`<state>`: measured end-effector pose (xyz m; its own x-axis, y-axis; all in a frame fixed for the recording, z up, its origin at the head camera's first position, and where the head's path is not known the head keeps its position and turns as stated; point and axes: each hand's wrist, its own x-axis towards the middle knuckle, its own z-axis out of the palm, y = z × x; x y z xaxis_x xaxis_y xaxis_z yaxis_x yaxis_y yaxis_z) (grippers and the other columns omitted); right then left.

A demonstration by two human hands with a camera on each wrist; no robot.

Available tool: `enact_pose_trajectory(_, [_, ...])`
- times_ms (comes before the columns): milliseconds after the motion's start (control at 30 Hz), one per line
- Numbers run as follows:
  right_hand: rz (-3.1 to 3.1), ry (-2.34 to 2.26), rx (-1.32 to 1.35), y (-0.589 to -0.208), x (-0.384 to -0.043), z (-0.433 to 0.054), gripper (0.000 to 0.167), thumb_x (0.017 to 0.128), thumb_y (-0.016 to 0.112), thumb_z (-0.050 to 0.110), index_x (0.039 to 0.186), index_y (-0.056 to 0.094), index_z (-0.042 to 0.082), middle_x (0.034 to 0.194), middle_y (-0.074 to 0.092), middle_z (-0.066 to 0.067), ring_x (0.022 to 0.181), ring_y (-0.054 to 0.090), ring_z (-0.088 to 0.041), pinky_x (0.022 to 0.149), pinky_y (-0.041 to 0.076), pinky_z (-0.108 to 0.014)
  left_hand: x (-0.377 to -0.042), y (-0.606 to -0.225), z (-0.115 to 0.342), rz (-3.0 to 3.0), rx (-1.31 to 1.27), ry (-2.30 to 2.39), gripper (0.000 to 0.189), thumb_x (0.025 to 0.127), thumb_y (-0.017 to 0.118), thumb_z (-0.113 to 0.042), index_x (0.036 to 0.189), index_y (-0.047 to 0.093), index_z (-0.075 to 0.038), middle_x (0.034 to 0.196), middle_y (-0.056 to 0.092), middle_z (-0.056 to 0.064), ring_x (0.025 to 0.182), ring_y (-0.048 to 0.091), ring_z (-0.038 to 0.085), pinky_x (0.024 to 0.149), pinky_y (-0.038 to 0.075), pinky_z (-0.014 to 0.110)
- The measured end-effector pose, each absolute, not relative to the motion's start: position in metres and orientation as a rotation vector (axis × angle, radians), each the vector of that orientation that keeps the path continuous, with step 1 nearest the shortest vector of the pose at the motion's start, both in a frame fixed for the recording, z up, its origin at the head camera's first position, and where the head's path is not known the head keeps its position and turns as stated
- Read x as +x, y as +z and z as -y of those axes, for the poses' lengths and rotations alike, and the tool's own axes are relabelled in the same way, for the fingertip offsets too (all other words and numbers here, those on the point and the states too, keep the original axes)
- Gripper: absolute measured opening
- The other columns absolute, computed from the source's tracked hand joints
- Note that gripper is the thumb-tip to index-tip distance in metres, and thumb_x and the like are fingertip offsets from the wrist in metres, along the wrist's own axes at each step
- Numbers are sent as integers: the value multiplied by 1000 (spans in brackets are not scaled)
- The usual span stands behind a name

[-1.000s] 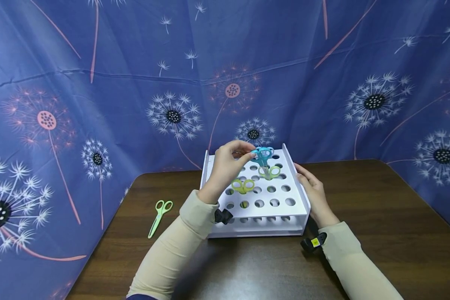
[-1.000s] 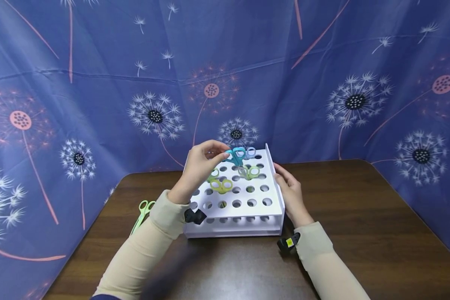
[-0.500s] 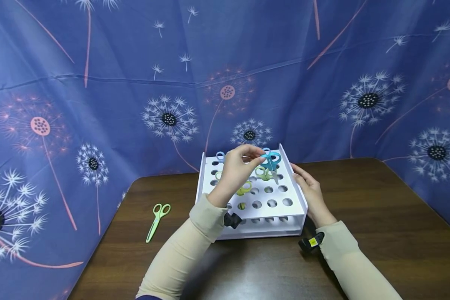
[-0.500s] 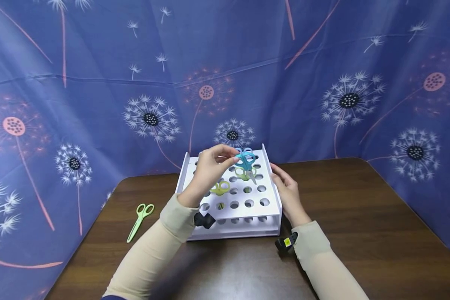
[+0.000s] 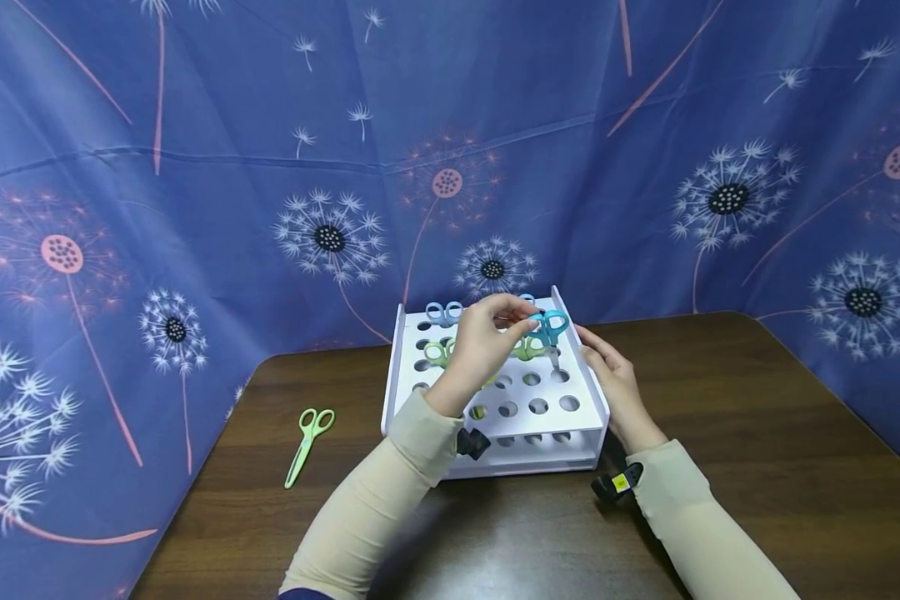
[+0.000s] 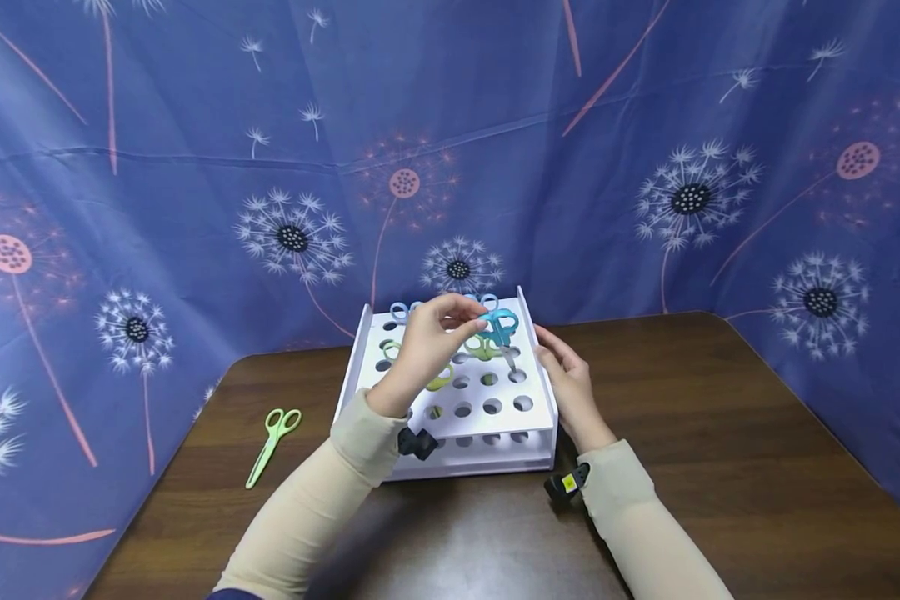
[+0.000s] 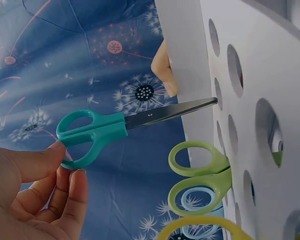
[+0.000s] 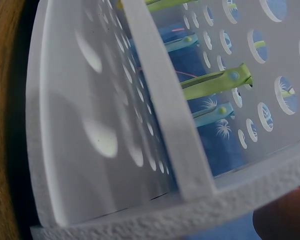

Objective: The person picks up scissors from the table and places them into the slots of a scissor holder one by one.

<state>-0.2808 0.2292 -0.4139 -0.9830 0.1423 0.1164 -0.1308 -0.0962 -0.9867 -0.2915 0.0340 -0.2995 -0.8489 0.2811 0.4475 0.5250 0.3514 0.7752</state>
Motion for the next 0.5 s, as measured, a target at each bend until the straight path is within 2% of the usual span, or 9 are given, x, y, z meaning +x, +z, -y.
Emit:
enact_pose_trajectory(367, [1929,2219,37,-416,-283,-231,46,101,51,29,144,48,13,119,61,7,91,64,-1,72,54,-18,-292,-310,-39,2404,-686,-1499,7,85,73,-10,92,73,-10,87,71,2,82,63,10,77,51,18])
enact_pose_trajectory(500, [1936,2208,51,-417,-283,-230,45,101,50,28,143,48,13,115,62,12,90,64,-1,72,54,-18,-293,-315,-41,2425,-682,-1490,7,85,73,-10,92,73,-11,87,70,0,82,62,8,78,51,18])
